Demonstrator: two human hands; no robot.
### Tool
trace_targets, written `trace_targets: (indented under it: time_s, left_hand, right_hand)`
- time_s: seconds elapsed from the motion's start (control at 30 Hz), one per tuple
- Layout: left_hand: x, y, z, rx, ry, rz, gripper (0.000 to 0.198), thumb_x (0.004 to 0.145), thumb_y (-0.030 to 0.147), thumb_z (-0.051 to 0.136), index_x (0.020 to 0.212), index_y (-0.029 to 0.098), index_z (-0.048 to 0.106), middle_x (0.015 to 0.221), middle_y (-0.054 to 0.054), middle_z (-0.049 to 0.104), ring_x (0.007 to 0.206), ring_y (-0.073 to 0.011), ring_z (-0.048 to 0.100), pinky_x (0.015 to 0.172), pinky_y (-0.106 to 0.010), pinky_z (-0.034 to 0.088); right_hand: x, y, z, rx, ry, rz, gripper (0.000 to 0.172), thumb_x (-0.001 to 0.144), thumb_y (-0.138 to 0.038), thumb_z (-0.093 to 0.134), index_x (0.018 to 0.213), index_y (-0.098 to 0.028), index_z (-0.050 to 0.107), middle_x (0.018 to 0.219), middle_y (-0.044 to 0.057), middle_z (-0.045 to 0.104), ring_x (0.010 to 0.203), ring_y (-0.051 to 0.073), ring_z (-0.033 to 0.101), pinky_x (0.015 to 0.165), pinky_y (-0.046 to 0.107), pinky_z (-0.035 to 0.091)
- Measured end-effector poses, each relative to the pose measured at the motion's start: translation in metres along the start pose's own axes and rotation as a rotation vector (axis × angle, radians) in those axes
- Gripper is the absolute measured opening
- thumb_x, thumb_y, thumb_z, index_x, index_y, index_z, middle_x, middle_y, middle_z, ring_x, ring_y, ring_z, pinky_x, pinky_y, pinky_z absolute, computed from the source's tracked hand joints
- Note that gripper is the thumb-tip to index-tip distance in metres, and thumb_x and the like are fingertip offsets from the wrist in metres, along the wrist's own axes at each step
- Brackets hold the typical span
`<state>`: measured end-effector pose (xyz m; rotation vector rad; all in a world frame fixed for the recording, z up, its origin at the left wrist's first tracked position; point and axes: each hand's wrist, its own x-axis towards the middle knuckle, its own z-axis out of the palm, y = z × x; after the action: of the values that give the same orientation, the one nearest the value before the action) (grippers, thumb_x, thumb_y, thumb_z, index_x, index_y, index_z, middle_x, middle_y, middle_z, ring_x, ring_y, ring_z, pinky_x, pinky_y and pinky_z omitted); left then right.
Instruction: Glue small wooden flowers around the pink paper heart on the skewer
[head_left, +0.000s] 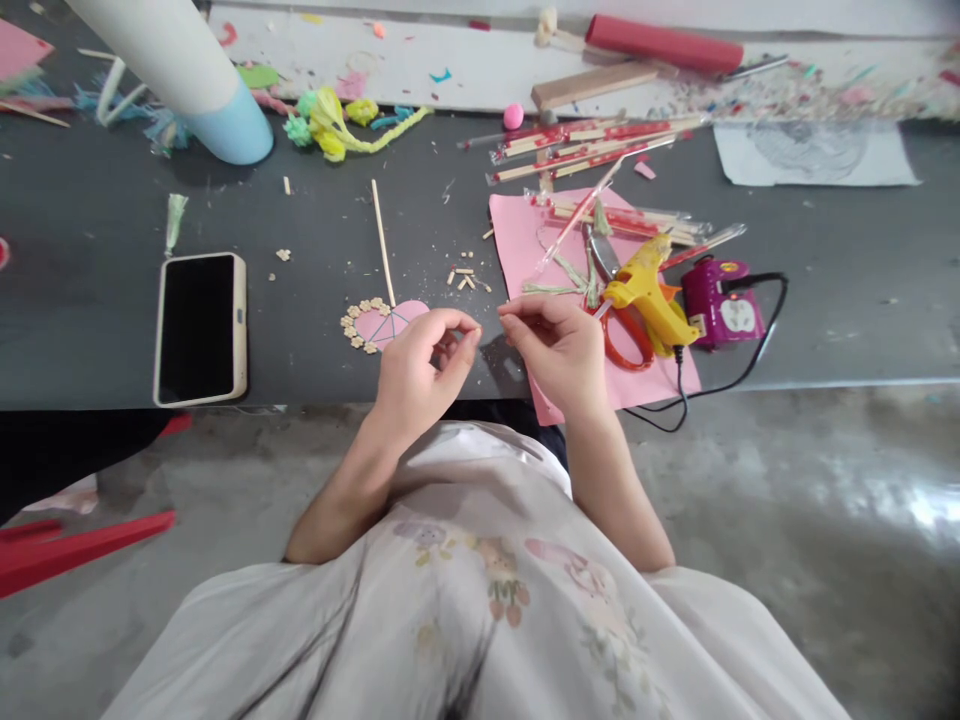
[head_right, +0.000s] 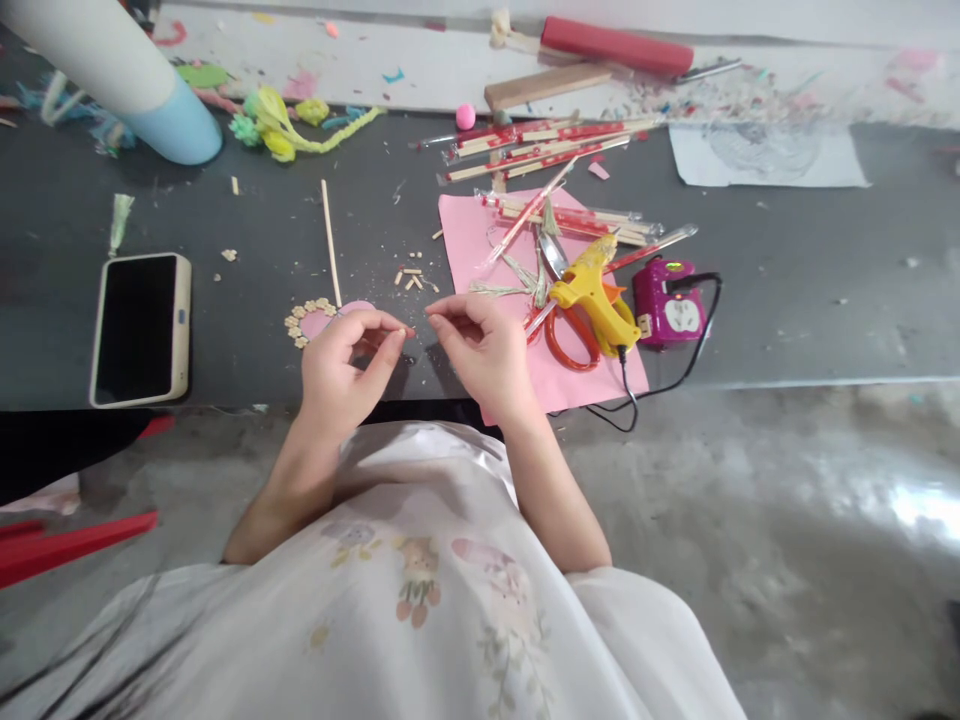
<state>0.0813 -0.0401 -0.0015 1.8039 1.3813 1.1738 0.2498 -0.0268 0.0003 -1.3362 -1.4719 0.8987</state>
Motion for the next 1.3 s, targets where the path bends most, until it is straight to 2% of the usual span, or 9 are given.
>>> trace_targets:
  time_s: [0.13, 0.2, 0.5, 0.63, 0.77, 0.87, 0.93, 1.03, 1.3]
  left_hand:
    - [0.003, -0.004, 0.003, -0.102, 0.019, -0.107, 0.017, 0.093, 0.036, 0.061, 0.091, 0.019, 0.067, 0.081, -0.001, 0.072, 0.067, -0.0084, 0.065, 0.056, -0.017, 0.049]
    - [0.004, -0.006, 0.003, -0.142, 0.024, -0.138, 0.018, 0.092, 0.036, 0.062, 0.091, 0.019, 0.066, 0.080, -0.001, 0.072, 0.064, -0.0082, 0.065, 0.053, -0.016, 0.049]
    - [0.004, -0.009, 0.001, -0.166, 0.022, -0.185, 0.015, 0.091, 0.037, 0.063, 0.090, 0.022, 0.067, 0.078, 0.000, 0.073, 0.062, -0.0097, 0.064, 0.050, -0.019, 0.049]
    - [0.006, -0.012, 0.002, -0.167, 0.031, -0.201, 0.018, 0.089, 0.040, 0.065, 0.089, 0.022, 0.067, 0.076, 0.000, 0.072, 0.060, -0.0100, 0.063, 0.050, -0.020, 0.048]
    - [0.009, -0.014, 0.003, -0.175, 0.016, -0.217, 0.022, 0.088, 0.042, 0.066, 0.089, 0.021, 0.068, 0.077, -0.001, 0.073, 0.057, -0.0085, 0.061, 0.049, -0.019, 0.047]
    - [0.012, -0.014, 0.003, -0.181, 0.005, -0.216, 0.022, 0.088, 0.042, 0.066, 0.089, 0.020, 0.068, 0.077, -0.002, 0.073, 0.057, -0.0079, 0.061, 0.049, -0.018, 0.047]
    - [0.014, -0.014, 0.004, -0.180, 0.002, -0.207, 0.023, 0.089, 0.042, 0.066, 0.088, 0.020, 0.067, 0.076, -0.002, 0.073, 0.057, -0.0077, 0.061, 0.049, -0.017, 0.047]
    - [0.016, -0.013, 0.006, -0.186, -0.003, -0.190, 0.023, 0.089, 0.042, 0.066, 0.088, 0.019, 0.067, 0.076, -0.002, 0.073, 0.057, -0.0077, 0.061, 0.049, -0.017, 0.047]
    - [0.017, -0.012, 0.005, -0.181, 0.011, -0.175, 0.023, 0.088, 0.041, 0.067, 0.088, 0.019, 0.068, 0.075, -0.002, 0.073, 0.055, -0.0073, 0.060, 0.048, -0.017, 0.047]
  right_hand:
    - [-0.001, 0.006, -0.003, -0.443, -0.064, -0.157, 0.013, 0.089, -0.016, 0.059, 0.093, -0.019, 0.071, 0.092, 0.006, 0.073, 0.080, 0.018, 0.067, 0.075, 0.032, 0.053]
    - [-0.001, 0.009, -0.002, -0.582, -0.106, -0.188, 0.015, 0.089, -0.015, 0.056, 0.096, -0.018, 0.069, 0.093, 0.009, 0.072, 0.083, 0.021, 0.067, 0.076, 0.034, 0.052]
    - [0.003, 0.009, 0.002, -0.650, -0.166, -0.193, 0.020, 0.091, -0.014, 0.051, 0.104, -0.017, 0.065, 0.099, 0.011, 0.072, 0.089, 0.024, 0.065, 0.078, 0.035, 0.050]
    - [0.002, 0.001, -0.022, -0.627, -0.059, -0.167, 0.019, 0.090, -0.018, 0.053, 0.104, -0.022, 0.066, 0.099, 0.008, 0.072, 0.086, 0.023, 0.066, 0.080, 0.037, 0.051]
    - [-0.003, -0.001, -0.067, -0.725, 0.125, -0.069, 0.016, 0.089, -0.025, 0.056, 0.100, -0.024, 0.067, 0.092, 0.007, 0.071, 0.083, 0.024, 0.066, 0.082, 0.041, 0.052]
    - [-0.006, 0.005, -0.100, -0.880, 0.260, 0.072, 0.018, 0.087, -0.029, 0.059, 0.101, -0.023, 0.067, 0.098, 0.009, 0.069, 0.084, 0.025, 0.065, 0.084, 0.043, 0.051]
    - [-0.007, 0.011, -0.114, -0.979, 0.257, 0.133, 0.024, 0.086, -0.033, 0.060, 0.105, -0.020, 0.067, 0.103, 0.013, 0.068, 0.094, 0.029, 0.063, 0.090, 0.047, 0.049]
    - [-0.006, 0.020, -0.124, -1.065, 0.177, 0.181, 0.035, 0.085, -0.040, 0.063, 0.111, -0.016, 0.066, 0.109, 0.017, 0.065, 0.107, 0.034, 0.058, 0.096, 0.052, 0.045]
    - [0.011, 0.032, -0.131, -1.167, 0.085, 0.173, 0.038, 0.083, -0.038, 0.062, 0.114, -0.015, 0.065, 0.103, 0.017, 0.069, 0.097, 0.033, 0.060, 0.090, 0.051, 0.045]
